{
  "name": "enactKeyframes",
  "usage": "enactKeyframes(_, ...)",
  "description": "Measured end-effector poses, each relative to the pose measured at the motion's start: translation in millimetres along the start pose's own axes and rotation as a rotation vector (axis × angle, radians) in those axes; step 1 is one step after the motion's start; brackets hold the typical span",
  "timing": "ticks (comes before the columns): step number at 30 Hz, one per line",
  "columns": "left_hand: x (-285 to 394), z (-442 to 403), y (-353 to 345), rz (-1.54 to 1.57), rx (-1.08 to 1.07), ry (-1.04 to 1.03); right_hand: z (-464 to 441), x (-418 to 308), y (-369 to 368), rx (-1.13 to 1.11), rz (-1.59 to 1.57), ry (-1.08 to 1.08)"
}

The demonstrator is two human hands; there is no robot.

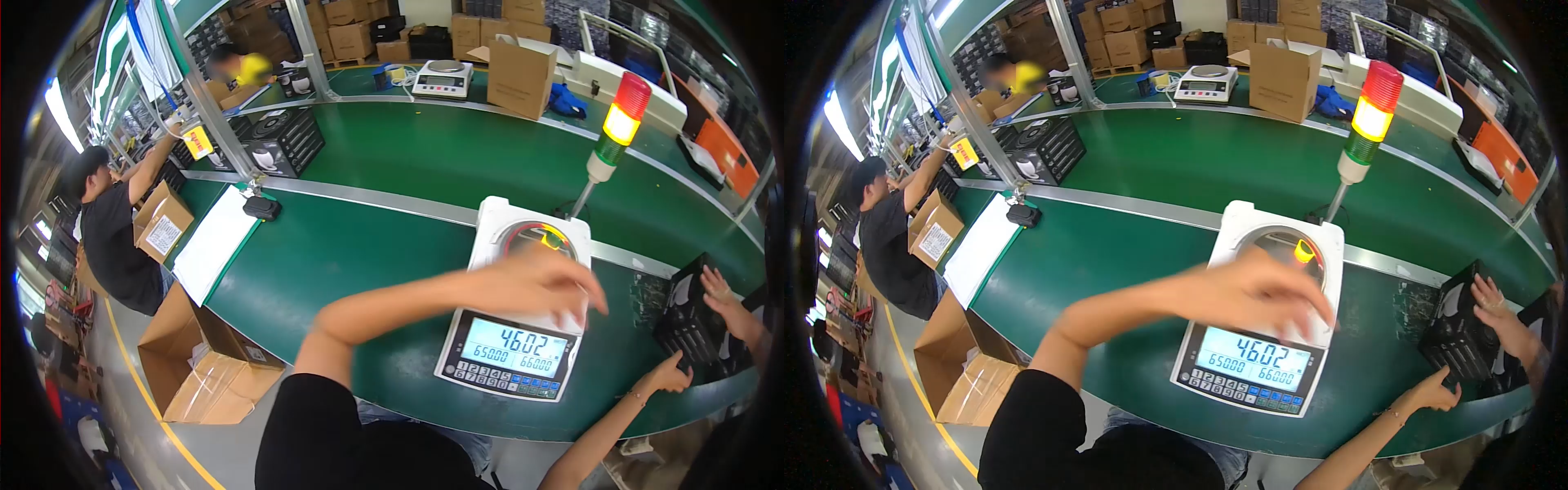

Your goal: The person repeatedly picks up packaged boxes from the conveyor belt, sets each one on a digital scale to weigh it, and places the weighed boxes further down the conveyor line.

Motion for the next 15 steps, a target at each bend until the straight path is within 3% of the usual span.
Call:
enactKeyframes(2, -16, 44, 78, 0.014, 0.307, -0.084, 26, -42, -3, -0.110, -0.436, 0.263)
enactKeyframes(3, -35, 73, 125, -0.060, 0.513, 0.043, 54, -63, -16, -0.444, -0.423, 0.136)
enactKeyframes(4, -57, 107, 172, -0.086, 0.711, 0.227, 79, -87, -24, -0.545, -0.405, 0.320)
enactKeyframes(5, -65, 144, 214, -0.105, 0.900, 0.281, 107, -108, -33, -0.642, -0.386, 0.505)
enactKeyframes(6, -81, 182, 262, -0.126, 1.076, 0.288, 134, -118, -43, -0.775, -0.285, 0.538)
enactKeyframes(8, -117, 271, 339, 0.140, 1.461, 0.370, 186, -142, -52, -1.003, -0.080, 0.638)
enactKeyframes(9, -117, 310, 362, 0.203, 1.643, 0.388, 191, -149, -50, -0.966, -0.041, 0.714)
enactKeyframes(11, -136, 378, 414, 0.346, 1.866, 0.215, 197, -157, -48, -0.875, 0.017, 0.874)
enactKeyframes(13, -127, 411, 419, 0.262, 2.083, 0.279, 197, -154, -55, -0.910, 0.008, 0.820)
enactKeyframes(15, -135, 413, 434, 0.358, 2.029, 0.194, 195, -152, -54, -0.902, 0.045, 0.808)
Point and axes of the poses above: each hand's wrist, its own z-axis away from the middle knuckle, its own y-axis out of the back of the hand, x = y × z, the point moved 10 cm from there along -z, towards the middle knuckle, and after that the axes turned 6 degrees about z, right-handed, at the moved point
